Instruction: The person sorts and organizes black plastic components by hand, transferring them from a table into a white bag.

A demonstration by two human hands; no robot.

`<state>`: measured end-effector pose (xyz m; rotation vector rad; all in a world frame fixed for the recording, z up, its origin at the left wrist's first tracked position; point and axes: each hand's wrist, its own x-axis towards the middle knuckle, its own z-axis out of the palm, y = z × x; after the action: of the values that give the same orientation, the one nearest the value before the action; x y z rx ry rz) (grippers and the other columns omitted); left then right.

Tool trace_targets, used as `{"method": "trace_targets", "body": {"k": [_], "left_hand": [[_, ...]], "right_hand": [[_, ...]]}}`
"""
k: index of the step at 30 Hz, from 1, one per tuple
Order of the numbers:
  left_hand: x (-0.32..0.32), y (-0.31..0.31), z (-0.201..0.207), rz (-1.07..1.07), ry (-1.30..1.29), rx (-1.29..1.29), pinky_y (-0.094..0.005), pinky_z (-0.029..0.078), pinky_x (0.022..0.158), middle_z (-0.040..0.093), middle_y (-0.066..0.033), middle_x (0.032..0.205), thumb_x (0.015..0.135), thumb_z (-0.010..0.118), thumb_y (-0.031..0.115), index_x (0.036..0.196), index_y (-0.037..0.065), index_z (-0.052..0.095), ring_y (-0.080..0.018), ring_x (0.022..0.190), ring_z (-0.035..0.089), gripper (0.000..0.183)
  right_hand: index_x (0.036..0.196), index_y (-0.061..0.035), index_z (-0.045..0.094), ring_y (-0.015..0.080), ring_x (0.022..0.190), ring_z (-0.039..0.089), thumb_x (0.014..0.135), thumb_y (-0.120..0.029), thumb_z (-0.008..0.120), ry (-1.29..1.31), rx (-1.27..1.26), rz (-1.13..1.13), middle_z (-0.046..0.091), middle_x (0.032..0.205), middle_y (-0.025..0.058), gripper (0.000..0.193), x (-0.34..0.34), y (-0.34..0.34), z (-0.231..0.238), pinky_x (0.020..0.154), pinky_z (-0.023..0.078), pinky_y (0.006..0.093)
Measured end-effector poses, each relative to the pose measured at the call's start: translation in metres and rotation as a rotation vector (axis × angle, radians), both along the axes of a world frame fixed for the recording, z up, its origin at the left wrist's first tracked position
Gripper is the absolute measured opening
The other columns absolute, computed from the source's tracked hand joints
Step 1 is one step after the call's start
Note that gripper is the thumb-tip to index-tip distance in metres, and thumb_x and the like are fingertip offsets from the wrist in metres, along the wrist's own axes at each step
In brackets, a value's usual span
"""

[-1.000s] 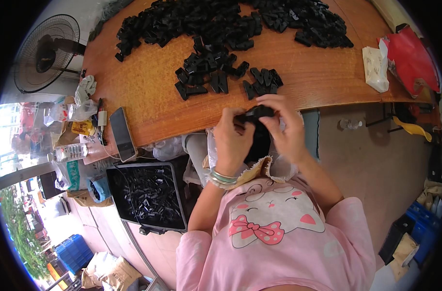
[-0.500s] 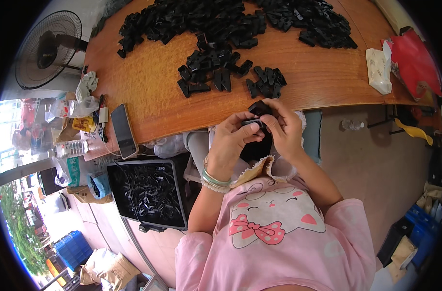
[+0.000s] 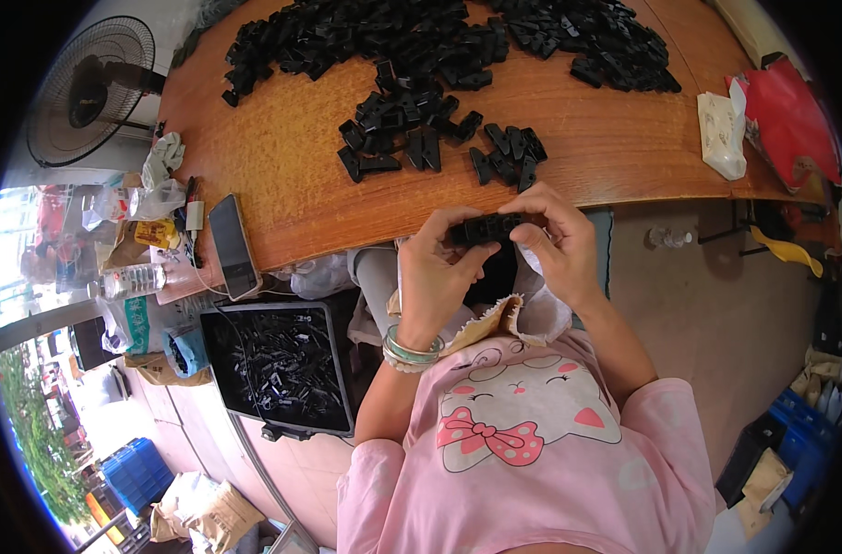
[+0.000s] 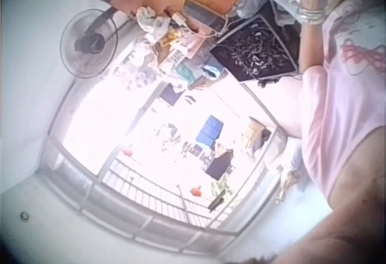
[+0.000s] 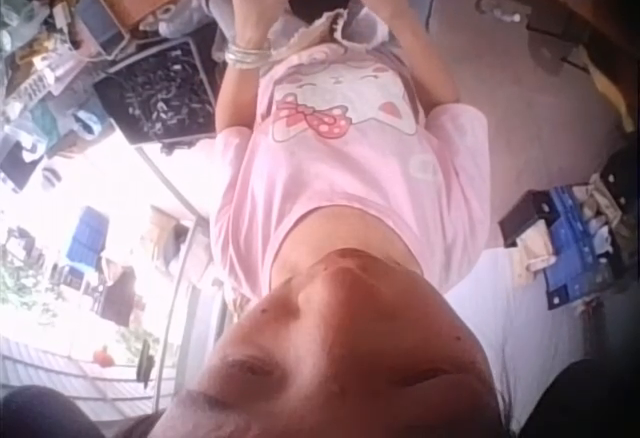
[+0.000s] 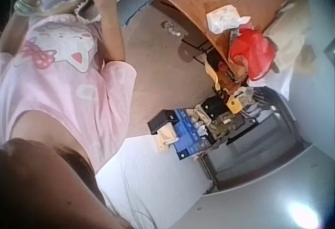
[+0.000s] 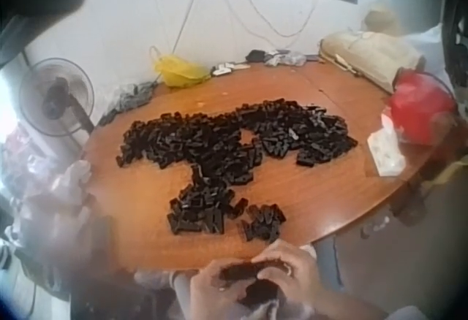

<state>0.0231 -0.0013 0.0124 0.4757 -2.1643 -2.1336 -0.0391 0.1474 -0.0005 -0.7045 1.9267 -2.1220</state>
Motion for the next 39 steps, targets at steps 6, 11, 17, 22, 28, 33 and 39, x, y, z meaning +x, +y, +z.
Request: {"method": "trace_targets", "body": {"k": [6,11,17,22,28,33,39], "left_hand": [[0.002,0.005,0.011,-0.049,-0.045,0.059,-0.0193,0.046,0.049,0.064,-0.0048,0.073,0.076,0.067,-0.004,0.103,-0.004,0.058,-0.0059,0.055,0.056,0.028],[0.004,0.005,0.008,-0.020,0.073,0.105,-0.0213,0.050,0.057,0.064,-0.0081,0.079,0.079,0.064,-0.002,0.106,-0.005,0.057,-0.0102,0.064,0.063,0.027],[0.007,0.013,0.011,-0.011,0.170,-0.172,-0.0222,0.050,0.060,0.063,-0.0104,0.083,0.083,0.059,-0.003,0.106,-0.007,0.055,-0.0129,0.067,0.062,0.024],[-0.016,-0.023,-0.029,0.209,0.031,0.560,-0.0258,0.048,0.050,0.059,-0.0086,0.075,0.085,0.059,0.007,0.093,0.000,0.058,-0.0131,0.057,0.058,0.010],[-0.045,-0.079,-0.043,0.285,0.063,-0.474,-0.0314,0.044,0.050,0.053,-0.0076,0.068,0.082,0.061,0.011,0.087,0.005,0.056,-0.0218,0.057,0.055,0.010],[-0.064,-0.091,-0.043,0.033,0.147,-1.577,-0.0361,0.046,0.053,0.050,-0.0106,0.075,0.074,0.061,0.005,0.091,0.006,0.056,-0.0279,0.066,0.058,0.018],[-0.058,-0.087,-0.039,0.018,0.285,-1.505,-0.0366,0.048,0.055,0.053,-0.0121,0.079,0.076,0.056,0.001,0.092,0.003,0.052,-0.0280,0.068,0.059,0.016]], "right_hand": [[0.095,-0.0027,0.064,0.0079,0.076,0.047,0.079,-0.006,0.067,0.039,-0.032,-0.076,0.052,0.094,0.0025,0.016,0.006,-0.007,-0.016,0.061,0.034,0.0196],[0.103,-0.0045,0.062,0.0100,0.081,0.049,0.079,-0.006,0.066,0.056,0.068,-0.081,0.055,0.101,0.0054,0.024,0.010,-0.006,-0.011,0.066,0.037,0.0217],[0.112,-0.0039,0.057,0.0130,0.086,0.052,0.082,-0.007,0.063,-0.086,-0.011,-0.126,0.057,0.100,0.0062,0.031,0.019,-0.012,-0.014,0.076,0.040,0.0242],[0.108,-0.0010,0.059,0.0132,0.082,0.054,0.086,-0.007,0.059,-0.190,-0.097,-0.086,0.057,0.095,0.0066,0.023,0.010,-0.008,-0.023,0.074,0.043,0.0238],[0.095,0.0003,0.063,0.0180,0.072,0.058,0.086,0.000,0.054,0.129,0.470,-0.358,0.060,0.084,0.0097,0.013,-0.023,0.018,-0.027,0.065,0.045,0.0273],[0.096,-0.0028,0.064,0.0283,0.086,0.057,0.081,0.006,0.052,0.355,0.522,-0.422,0.060,0.096,0.0097,0.021,-0.066,0.023,-0.037,0.074,0.045,0.0335],[0.097,-0.0045,0.063,0.0279,0.107,0.048,0.074,0.003,0.058,0.835,0.776,-0.240,0.054,0.117,0.0062,0.024,-0.089,0.028,-0.045,0.090,0.041,0.0384]]}}
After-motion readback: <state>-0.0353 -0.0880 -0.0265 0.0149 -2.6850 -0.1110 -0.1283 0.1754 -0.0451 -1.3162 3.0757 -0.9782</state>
